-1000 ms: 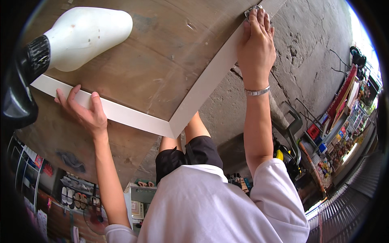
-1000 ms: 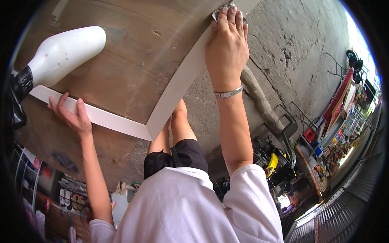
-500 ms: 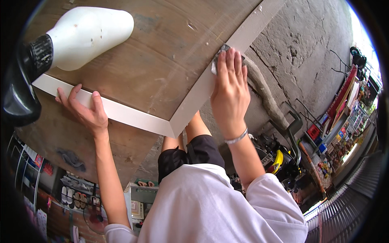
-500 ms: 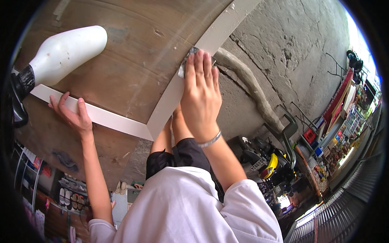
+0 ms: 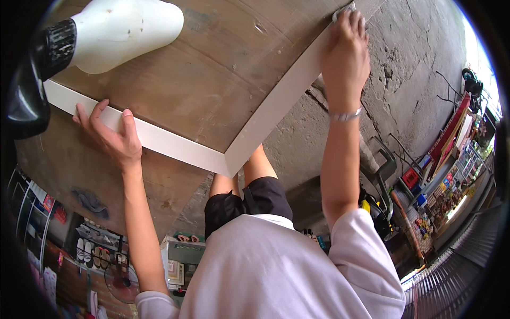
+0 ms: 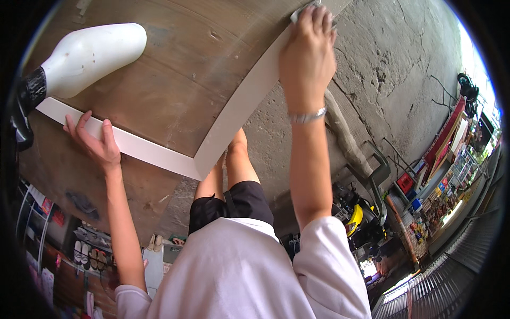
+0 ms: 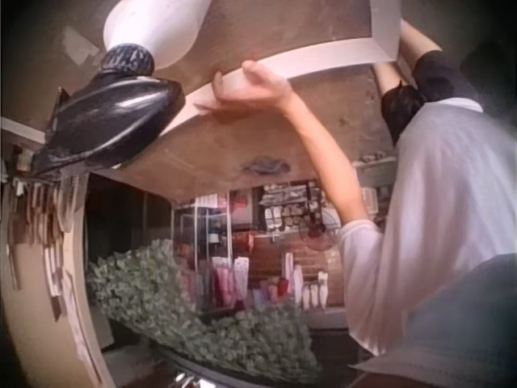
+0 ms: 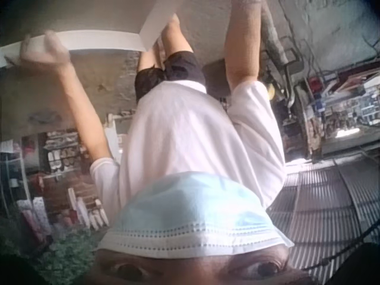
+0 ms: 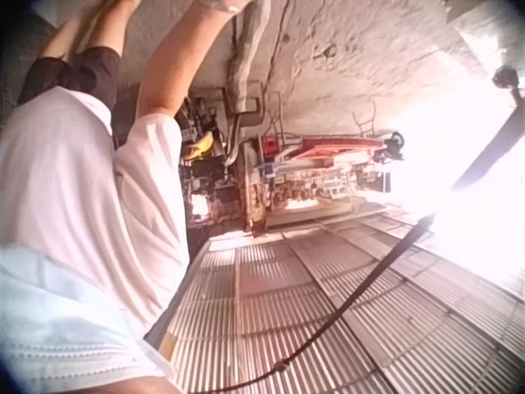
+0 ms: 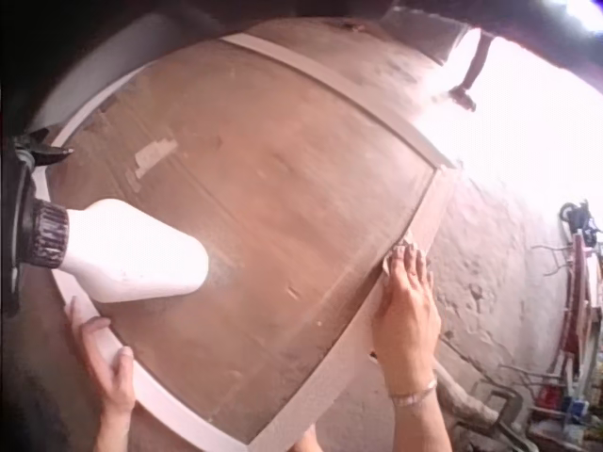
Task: The person repeatedly sprays a liquid from a white spray bottle onto a large flat surface and wipes it with a cloth. The person moves around the surface, spraying and wiping different sections in a repetitive pattern.
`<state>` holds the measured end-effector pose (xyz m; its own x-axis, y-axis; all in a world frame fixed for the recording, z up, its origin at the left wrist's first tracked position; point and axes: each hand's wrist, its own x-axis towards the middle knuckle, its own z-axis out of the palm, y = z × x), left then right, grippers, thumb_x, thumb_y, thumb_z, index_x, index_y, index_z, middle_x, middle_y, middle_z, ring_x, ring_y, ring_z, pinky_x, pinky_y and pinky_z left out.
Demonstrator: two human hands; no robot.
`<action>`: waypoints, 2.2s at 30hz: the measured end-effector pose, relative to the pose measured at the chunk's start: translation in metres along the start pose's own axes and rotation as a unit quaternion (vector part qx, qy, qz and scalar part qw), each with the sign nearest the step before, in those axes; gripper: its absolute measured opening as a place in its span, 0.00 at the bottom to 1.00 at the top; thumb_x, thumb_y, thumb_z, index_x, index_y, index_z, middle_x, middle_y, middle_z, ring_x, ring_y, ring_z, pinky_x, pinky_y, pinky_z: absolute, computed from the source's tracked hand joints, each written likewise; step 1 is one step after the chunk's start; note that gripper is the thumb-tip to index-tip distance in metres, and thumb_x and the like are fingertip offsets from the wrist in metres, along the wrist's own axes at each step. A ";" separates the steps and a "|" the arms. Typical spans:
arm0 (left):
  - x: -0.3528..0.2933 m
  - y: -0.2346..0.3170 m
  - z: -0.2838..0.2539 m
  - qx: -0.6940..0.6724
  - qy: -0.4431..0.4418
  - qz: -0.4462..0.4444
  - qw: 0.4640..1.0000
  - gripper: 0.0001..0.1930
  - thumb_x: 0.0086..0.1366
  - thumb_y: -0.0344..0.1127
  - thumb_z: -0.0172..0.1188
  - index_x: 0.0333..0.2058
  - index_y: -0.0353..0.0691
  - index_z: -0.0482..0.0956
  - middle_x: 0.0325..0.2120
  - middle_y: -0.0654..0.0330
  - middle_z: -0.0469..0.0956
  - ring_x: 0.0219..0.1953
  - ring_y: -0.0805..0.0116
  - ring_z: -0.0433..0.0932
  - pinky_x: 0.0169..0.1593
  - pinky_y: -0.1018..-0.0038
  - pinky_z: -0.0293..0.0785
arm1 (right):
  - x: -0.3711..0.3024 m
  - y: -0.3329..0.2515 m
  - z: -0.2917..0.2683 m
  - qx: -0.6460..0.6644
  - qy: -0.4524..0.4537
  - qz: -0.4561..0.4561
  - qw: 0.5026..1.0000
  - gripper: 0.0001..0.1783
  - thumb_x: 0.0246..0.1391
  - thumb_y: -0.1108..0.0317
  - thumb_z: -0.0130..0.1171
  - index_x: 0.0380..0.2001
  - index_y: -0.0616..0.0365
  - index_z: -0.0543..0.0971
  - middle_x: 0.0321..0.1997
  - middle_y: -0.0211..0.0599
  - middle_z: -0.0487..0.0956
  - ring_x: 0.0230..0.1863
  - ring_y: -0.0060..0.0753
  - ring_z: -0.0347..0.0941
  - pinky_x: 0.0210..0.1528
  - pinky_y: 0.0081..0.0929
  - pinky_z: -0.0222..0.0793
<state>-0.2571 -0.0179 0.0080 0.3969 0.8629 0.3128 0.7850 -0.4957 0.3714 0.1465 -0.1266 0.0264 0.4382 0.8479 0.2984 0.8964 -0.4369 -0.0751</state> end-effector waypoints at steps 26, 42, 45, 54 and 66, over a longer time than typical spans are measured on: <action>0.002 0.001 -0.001 -0.016 -0.004 0.005 1.000 0.26 0.65 0.44 0.63 0.57 0.34 0.76 0.69 0.30 0.59 0.74 0.31 0.51 0.76 0.36 0.39 | -0.044 -0.025 -0.021 0.011 -0.079 -0.032 0.996 0.22 0.65 0.73 0.55 0.62 0.62 0.79 0.71 0.50 0.74 0.73 0.45 0.70 0.74 0.45 0.64; 0.000 -0.003 0.000 0.000 0.001 0.011 1.000 0.26 0.65 0.46 0.63 0.56 0.35 0.76 0.69 0.31 0.59 0.74 0.28 0.51 0.76 0.36 0.41 | -0.051 -0.022 -0.018 0.006 -0.063 -0.023 0.998 0.23 0.65 0.74 0.53 0.62 0.62 0.78 0.70 0.52 0.75 0.73 0.48 0.69 0.75 0.45 0.64; -0.001 -0.003 0.000 -0.006 0.000 0.002 1.000 0.27 0.64 0.46 0.64 0.57 0.35 0.76 0.69 0.31 0.59 0.74 0.27 0.51 0.76 0.37 0.40 | -0.062 -0.028 -0.029 -0.001 -0.088 -0.029 0.996 0.21 0.66 0.71 0.57 0.62 0.61 0.79 0.70 0.50 0.75 0.72 0.46 0.70 0.72 0.44 0.68; 0.001 -0.002 0.000 -0.012 0.003 0.016 1.000 0.27 0.65 0.45 0.63 0.57 0.34 0.76 0.69 0.30 0.59 0.75 0.30 0.51 0.76 0.36 0.39 | -0.076 -0.040 -0.038 0.007 -0.174 -0.016 0.985 0.26 0.64 0.69 0.60 0.65 0.57 0.76 0.76 0.45 0.68 0.77 0.41 0.63 0.75 0.38 0.63; 0.001 -0.002 0.000 -0.009 -0.002 0.009 1.000 0.27 0.65 0.46 0.63 0.56 0.33 0.75 0.69 0.29 0.59 0.74 0.30 0.51 0.77 0.37 0.39 | -0.055 -0.018 -0.028 -0.017 -0.108 -0.093 0.990 0.24 0.67 0.68 0.56 0.65 0.59 0.76 0.71 0.45 0.74 0.71 0.45 0.72 0.69 0.42 0.72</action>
<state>-0.2588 -0.0161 0.0073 0.4127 0.8540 0.3169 0.7687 -0.5132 0.3818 0.1044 -0.1739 0.0375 0.2733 0.9573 0.0940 0.9617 -0.2740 -0.0056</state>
